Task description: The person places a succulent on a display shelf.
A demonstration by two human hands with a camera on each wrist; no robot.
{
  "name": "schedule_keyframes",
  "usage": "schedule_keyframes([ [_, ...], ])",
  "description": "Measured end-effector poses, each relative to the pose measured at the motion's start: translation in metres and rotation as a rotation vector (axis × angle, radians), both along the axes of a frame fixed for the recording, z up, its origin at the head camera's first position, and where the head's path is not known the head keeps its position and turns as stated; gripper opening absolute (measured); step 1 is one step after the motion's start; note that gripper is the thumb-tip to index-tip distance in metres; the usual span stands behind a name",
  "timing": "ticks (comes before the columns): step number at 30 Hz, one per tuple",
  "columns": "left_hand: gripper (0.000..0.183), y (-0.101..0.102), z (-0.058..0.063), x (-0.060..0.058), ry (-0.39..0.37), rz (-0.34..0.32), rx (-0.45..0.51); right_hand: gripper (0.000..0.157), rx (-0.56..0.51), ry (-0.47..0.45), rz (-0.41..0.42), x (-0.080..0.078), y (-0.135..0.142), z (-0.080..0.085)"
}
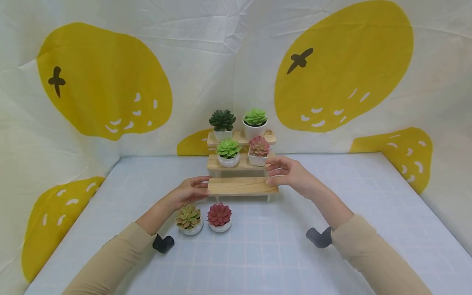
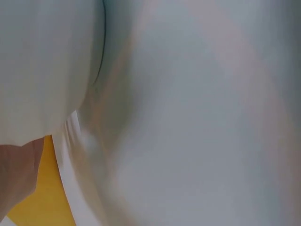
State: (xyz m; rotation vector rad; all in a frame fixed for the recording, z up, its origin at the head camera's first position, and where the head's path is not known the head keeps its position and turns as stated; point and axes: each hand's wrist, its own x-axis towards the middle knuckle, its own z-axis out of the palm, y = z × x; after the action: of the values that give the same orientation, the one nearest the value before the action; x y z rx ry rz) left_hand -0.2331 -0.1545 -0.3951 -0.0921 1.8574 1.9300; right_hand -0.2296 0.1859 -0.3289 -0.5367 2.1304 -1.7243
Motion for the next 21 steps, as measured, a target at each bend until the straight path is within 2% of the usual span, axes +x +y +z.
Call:
schedule_keyframes([
  [8,0.057,-0.001,0.001,0.001,-0.005,-0.001,0.006,0.068,-0.005,-0.051,0.171,0.014,-0.029,-0.018],
  [16,0.057,0.0,0.001,-0.001,-0.005,0.0,-0.001,0.066,0.031,-0.093,0.246,0.024,-0.058,-0.037],
  [21,0.057,0.001,0.001,0.0,-0.012,0.006,-0.012,0.067,0.059,-0.078,0.291,0.029,-0.075,-0.043],
])
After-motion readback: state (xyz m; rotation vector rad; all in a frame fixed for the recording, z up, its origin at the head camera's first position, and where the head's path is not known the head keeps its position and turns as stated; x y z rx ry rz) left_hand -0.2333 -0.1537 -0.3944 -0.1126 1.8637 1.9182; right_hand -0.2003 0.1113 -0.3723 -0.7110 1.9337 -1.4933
